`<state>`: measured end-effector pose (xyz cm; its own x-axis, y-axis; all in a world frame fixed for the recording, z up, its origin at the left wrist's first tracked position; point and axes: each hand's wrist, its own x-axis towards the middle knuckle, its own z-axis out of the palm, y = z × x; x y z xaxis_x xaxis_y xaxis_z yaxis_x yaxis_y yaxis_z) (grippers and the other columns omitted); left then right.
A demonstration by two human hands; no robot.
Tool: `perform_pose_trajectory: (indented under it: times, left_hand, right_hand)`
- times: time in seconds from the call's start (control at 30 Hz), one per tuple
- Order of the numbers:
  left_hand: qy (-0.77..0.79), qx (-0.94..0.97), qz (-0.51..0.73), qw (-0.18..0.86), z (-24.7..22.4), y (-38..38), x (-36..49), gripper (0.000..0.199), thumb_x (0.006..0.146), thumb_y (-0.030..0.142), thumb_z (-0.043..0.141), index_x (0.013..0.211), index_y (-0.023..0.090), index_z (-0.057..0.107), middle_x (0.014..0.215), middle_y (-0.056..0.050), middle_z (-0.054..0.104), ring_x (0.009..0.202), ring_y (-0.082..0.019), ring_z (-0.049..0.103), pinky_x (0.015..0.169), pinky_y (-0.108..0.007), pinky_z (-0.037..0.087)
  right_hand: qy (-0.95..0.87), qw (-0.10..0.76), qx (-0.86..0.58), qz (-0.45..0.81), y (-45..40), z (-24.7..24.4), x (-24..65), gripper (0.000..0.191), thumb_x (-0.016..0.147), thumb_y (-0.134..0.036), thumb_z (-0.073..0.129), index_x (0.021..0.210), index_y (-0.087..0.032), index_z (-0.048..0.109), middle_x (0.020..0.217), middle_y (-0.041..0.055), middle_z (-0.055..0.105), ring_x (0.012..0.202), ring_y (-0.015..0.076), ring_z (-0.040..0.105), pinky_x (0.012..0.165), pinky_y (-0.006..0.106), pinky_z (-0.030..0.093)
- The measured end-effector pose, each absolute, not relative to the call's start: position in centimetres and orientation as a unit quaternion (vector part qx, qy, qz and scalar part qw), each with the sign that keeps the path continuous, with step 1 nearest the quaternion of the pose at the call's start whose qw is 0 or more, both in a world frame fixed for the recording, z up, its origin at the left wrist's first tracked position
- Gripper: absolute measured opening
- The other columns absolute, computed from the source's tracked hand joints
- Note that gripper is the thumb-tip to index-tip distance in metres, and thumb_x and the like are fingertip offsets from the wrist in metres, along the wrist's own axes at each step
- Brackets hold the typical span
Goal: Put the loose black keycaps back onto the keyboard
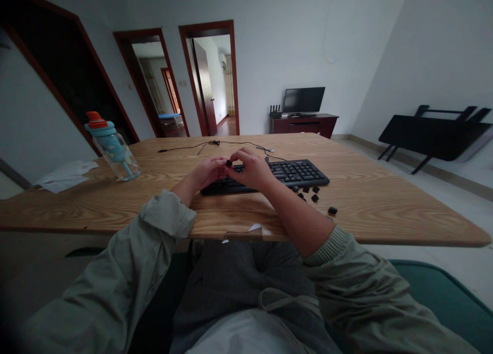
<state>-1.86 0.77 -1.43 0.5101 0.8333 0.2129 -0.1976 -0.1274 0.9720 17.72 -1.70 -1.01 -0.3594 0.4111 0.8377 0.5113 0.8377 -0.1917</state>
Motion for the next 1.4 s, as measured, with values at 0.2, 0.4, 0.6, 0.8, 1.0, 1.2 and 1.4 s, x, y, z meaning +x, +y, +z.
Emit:
perform_pose_trajectory:
  times: [0.2, 0.4, 0.6, 0.8, 1.0, 1.2, 1.4]
  left_hand:
    - [0.272, 0.609, 0.419, 0.616, -1.3, 0.8, -1.6, 0.026, 0.078, 0.036, 0.070, 0.086, 0.012, 0.065, 0.076, -0.004, 0.060, 0.061, -0.010, 0.052, 0.053, -0.023, 0.039]
    - [0.265, 0.611, 0.417, 0.619, -1.4, 1.0, -1.7, 0.028, 0.079, 0.037, 0.070, 0.086, 0.011, 0.064, 0.075, -0.004, 0.059, 0.060, -0.010, 0.051, 0.051, -0.023, 0.036]
    - [0.240, 0.612, 0.431, 0.618, -1.6, 1.2, -2.0, 0.031, 0.078, 0.040, 0.072, 0.090, 0.012, 0.065, 0.078, -0.003, 0.060, 0.062, -0.010, 0.054, 0.053, -0.022, 0.039]
    - [0.242, 0.605, 0.439, 0.619, -1.1, 0.5, -2.0, 0.033, 0.075, 0.038, 0.077, 0.092, 0.011, 0.068, 0.085, -0.005, 0.065, 0.063, -0.008, 0.055, 0.055, -0.021, 0.039]
    - [0.244, 0.619, 0.435, 0.607, -1.3, 0.8, -1.9, 0.034, 0.075, 0.041, 0.079, 0.089, 0.011, 0.069, 0.074, -0.002, 0.060, 0.060, -0.008, 0.053, 0.054, -0.021, 0.039]
    - [0.268, 0.642, 0.431, 0.574, -1.8, 1.3, -2.0, 0.036, 0.077, 0.044, 0.075, 0.091, 0.012, 0.068, 0.071, -0.001, 0.057, 0.060, -0.009, 0.052, 0.053, -0.021, 0.039]
    - [0.322, 0.675, 0.493, 0.443, -1.1, 0.5, -1.5, 0.031, 0.072, 0.039, 0.078, 0.085, 0.012, 0.070, 0.066, 0.001, 0.056, 0.054, -0.007, 0.044, 0.049, -0.021, 0.032]
  right_hand:
    - [-0.829, 0.486, -0.272, -0.043, -2.1, -1.0, 17.6, 0.019, 0.079, -0.022, 0.066, 0.098, -0.019, 0.065, 0.095, 0.0049, 0.064, 0.069, 0.0137, 0.053, 0.066, 0.029, 0.043]
    - [-0.828, 0.494, -0.262, -0.053, -1.8, -1.2, 17.5, 0.017, 0.081, -0.023, 0.066, 0.098, -0.018, 0.067, 0.093, 0.0045, 0.065, 0.068, 0.0128, 0.053, 0.066, 0.028, 0.042]
    - [-0.811, 0.506, -0.295, 0.019, -1.8, -1.0, 17.3, 0.015, 0.086, -0.029, 0.063, 0.094, -0.017, 0.070, 0.085, 0.0045, 0.067, 0.061, 0.0120, 0.051, 0.060, 0.027, 0.041]
    - [-0.794, 0.530, -0.282, 0.092, -1.5, -0.9, 17.3, 0.023, 0.089, -0.032, 0.060, 0.092, -0.015, 0.074, 0.081, 0.0058, 0.071, 0.065, 0.0143, 0.056, 0.058, 0.027, 0.041]
    - [-0.789, 0.529, -0.285, 0.127, -1.4, -1.0, 17.2, 0.027, 0.088, -0.038, 0.060, 0.095, -0.015, 0.074, 0.082, 0.0060, 0.072, 0.060, 0.0126, 0.054, 0.053, 0.025, 0.040]
    - [-0.790, 0.525, -0.284, 0.142, -1.2, -1.2, 17.2, 0.028, 0.085, -0.037, 0.062, 0.099, -0.015, 0.072, 0.082, 0.0048, 0.070, 0.055, 0.0103, 0.050, 0.050, 0.024, 0.037]
    - [-0.784, 0.521, -0.337, -0.008, -0.8, -1.5, 17.5, 0.013, 0.080, -0.026, 0.065, 0.086, -0.017, 0.070, 0.083, 0.0047, 0.068, 0.063, 0.0135, 0.053, 0.063, 0.028, 0.042]
